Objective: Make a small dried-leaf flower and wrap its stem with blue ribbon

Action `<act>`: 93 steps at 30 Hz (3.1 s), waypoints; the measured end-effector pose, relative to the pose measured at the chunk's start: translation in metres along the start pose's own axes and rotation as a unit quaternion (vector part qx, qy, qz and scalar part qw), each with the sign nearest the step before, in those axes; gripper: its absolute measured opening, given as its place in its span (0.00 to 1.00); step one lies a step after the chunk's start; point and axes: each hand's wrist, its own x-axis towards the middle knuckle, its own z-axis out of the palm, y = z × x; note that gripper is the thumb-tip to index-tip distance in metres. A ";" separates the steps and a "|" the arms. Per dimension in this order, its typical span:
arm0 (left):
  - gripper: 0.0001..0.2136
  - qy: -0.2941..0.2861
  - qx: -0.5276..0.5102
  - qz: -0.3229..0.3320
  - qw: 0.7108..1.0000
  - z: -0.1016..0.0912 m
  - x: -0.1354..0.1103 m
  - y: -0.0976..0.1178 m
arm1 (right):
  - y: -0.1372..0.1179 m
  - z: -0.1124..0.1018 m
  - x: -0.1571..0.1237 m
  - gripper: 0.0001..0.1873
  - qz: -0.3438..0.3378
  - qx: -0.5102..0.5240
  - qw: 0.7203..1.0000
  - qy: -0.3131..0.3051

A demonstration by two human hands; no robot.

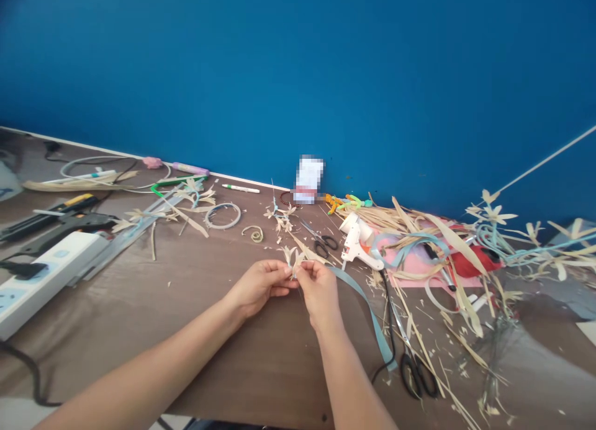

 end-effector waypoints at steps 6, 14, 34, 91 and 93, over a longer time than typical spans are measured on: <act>0.11 -0.020 -0.008 0.004 1.000 0.001 -0.001 0.001 | 0.004 -0.001 0.000 0.11 -0.012 -0.014 1.000 0.023; 0.11 -0.007 -0.003 0.015 1.000 0.001 -0.001 0.000 | 0.011 0.000 0.000 0.09 -0.039 -0.014 0.999 0.032; 0.11 0.000 0.004 0.040 0.999 0.003 -0.001 -0.003 | 0.017 0.006 -0.003 0.09 -0.060 0.033 0.996 0.049; 0.13 0.006 0.002 0.040 0.999 0.005 -0.005 0.000 | 0.008 -0.006 -0.003 0.04 -0.112 -0.128 0.985 0.009; 0.13 0.008 -0.003 0.039 0.999 0.005 -0.004 -0.001 | 0.006 -0.005 -0.003 0.04 -0.114 -0.132 0.985 0.009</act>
